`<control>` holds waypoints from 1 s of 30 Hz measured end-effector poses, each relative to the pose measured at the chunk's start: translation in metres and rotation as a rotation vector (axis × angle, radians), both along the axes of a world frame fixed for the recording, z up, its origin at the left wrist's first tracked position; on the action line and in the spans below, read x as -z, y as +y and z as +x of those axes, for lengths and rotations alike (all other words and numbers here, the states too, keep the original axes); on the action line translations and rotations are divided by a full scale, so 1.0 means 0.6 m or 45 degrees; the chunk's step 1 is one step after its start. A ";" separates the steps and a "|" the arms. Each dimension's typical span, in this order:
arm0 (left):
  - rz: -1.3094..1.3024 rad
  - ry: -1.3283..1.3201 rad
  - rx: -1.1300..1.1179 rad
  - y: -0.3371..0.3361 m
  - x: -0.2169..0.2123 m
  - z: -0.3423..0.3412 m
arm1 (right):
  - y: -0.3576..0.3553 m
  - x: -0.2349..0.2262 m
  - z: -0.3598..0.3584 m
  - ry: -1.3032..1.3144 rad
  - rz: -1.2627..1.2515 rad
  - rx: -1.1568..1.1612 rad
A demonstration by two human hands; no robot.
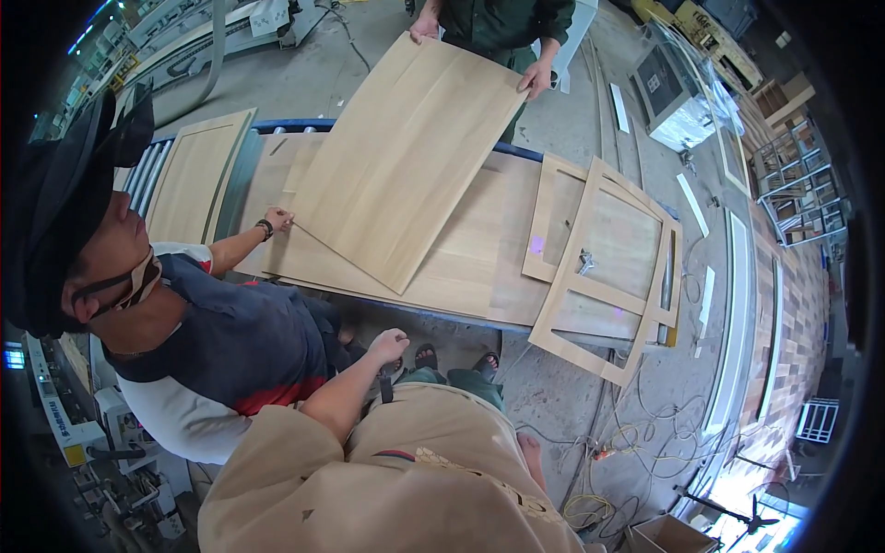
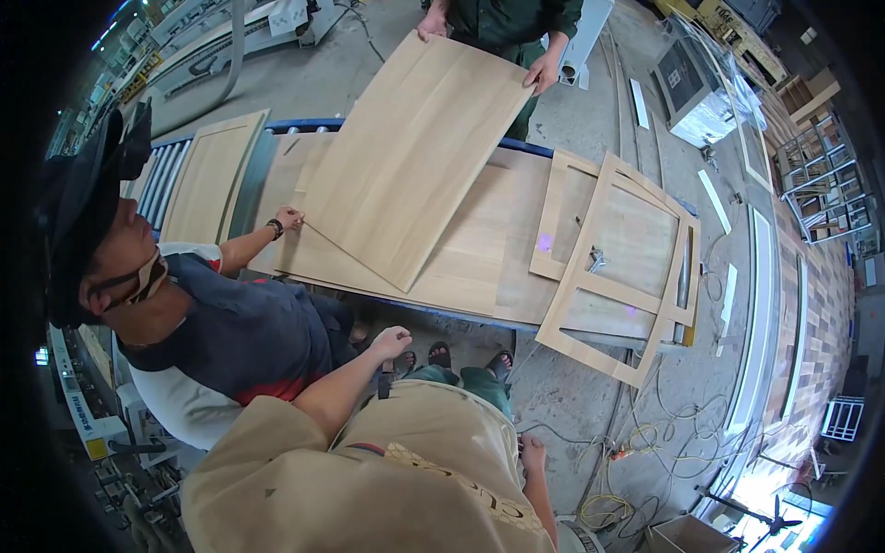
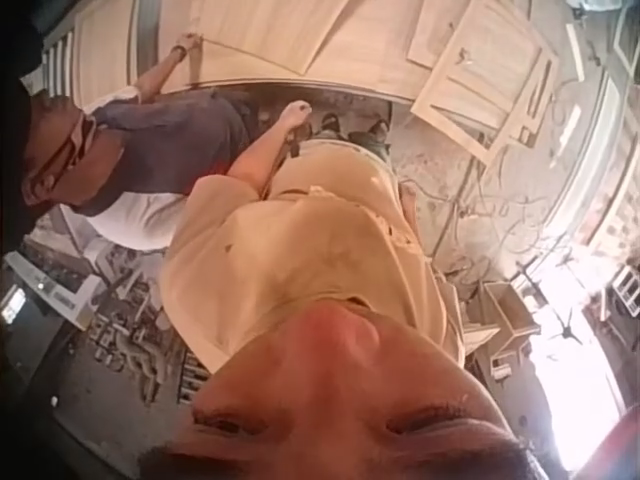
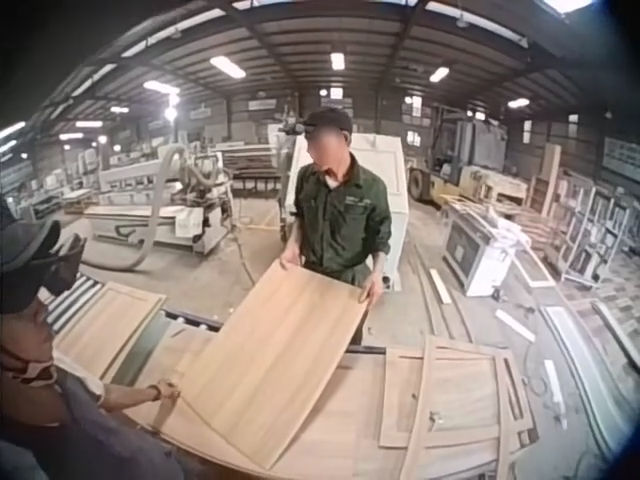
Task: Sorting and moving wooden furniture panels along a production line and conveyor system.
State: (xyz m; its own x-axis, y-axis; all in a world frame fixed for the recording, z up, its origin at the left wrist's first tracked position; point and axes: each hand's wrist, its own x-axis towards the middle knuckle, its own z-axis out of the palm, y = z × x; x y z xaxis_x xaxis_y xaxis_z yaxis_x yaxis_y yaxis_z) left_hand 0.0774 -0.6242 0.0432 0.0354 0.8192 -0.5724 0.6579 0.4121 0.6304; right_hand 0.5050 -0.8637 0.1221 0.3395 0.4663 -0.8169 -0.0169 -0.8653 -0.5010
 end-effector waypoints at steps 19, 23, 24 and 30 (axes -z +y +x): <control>-0.180 -0.025 -0.119 -0.038 -0.024 -0.030 | 0.055 -0.012 -0.004 -0.041 0.140 -0.072; -0.279 -0.106 -0.197 -0.026 -0.047 -0.016 | 0.050 -0.032 -0.009 -0.057 0.087 -0.078; -0.273 -0.106 -0.197 -0.021 -0.049 -0.015 | 0.052 -0.035 -0.009 -0.094 0.070 -0.090; -0.244 -0.013 -0.126 -0.017 -0.045 -0.009 | 0.044 -0.037 -0.015 -0.077 0.160 -0.066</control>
